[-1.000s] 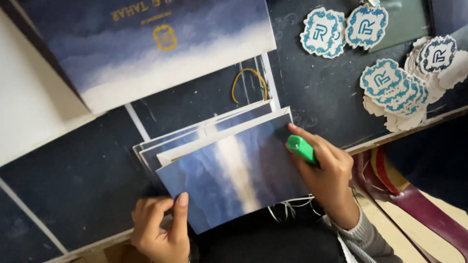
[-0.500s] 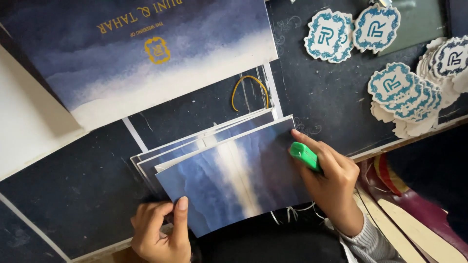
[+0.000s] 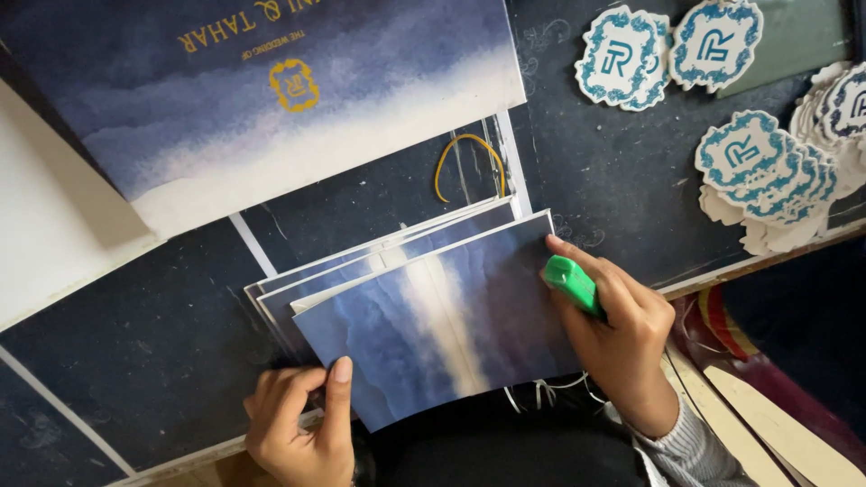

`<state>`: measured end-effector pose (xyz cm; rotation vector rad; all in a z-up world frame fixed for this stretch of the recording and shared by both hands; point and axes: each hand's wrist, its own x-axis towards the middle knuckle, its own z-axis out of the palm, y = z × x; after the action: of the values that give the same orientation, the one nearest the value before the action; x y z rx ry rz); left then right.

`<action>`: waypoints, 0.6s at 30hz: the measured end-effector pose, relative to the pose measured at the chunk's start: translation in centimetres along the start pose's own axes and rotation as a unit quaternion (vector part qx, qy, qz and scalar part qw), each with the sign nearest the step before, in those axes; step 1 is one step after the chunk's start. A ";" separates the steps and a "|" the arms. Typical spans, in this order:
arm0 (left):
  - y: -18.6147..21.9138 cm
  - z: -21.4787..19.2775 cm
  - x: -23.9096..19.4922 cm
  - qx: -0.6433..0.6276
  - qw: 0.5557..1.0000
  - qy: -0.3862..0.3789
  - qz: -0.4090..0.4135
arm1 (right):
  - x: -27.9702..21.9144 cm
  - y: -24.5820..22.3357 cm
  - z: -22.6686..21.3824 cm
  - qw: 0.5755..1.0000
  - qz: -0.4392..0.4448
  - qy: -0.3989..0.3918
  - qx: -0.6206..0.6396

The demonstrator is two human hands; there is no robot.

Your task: The person sits cross-legged and repeatedly picks up blue and white papers from a stack. They use a green eraser to rub the surface of each paper, then place it on a pile. The person continues this process for multiple sheets.

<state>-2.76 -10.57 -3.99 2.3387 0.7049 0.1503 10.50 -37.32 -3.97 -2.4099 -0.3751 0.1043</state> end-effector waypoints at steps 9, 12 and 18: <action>1.6 -0.4 1.1 0.020 1.000 -0.010 0.015 | -0.2 0.1 0.0 1.000 0.001 0.002 -0.019; 1.9 -0.7 1.3 0.021 1.000 -0.013 0.011 | -1.2 1.1 0.3 0.999 -0.003 0.006 -0.045; 1.4 -1.1 1.4 0.012 1.000 -0.021 -0.004 | -1.6 0.9 0.5 0.998 0.000 0.009 -0.070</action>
<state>-1.27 -10.07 -2.42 2.3550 0.7004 0.0898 9.14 -38.12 -4.93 -2.5471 -0.3850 0.0577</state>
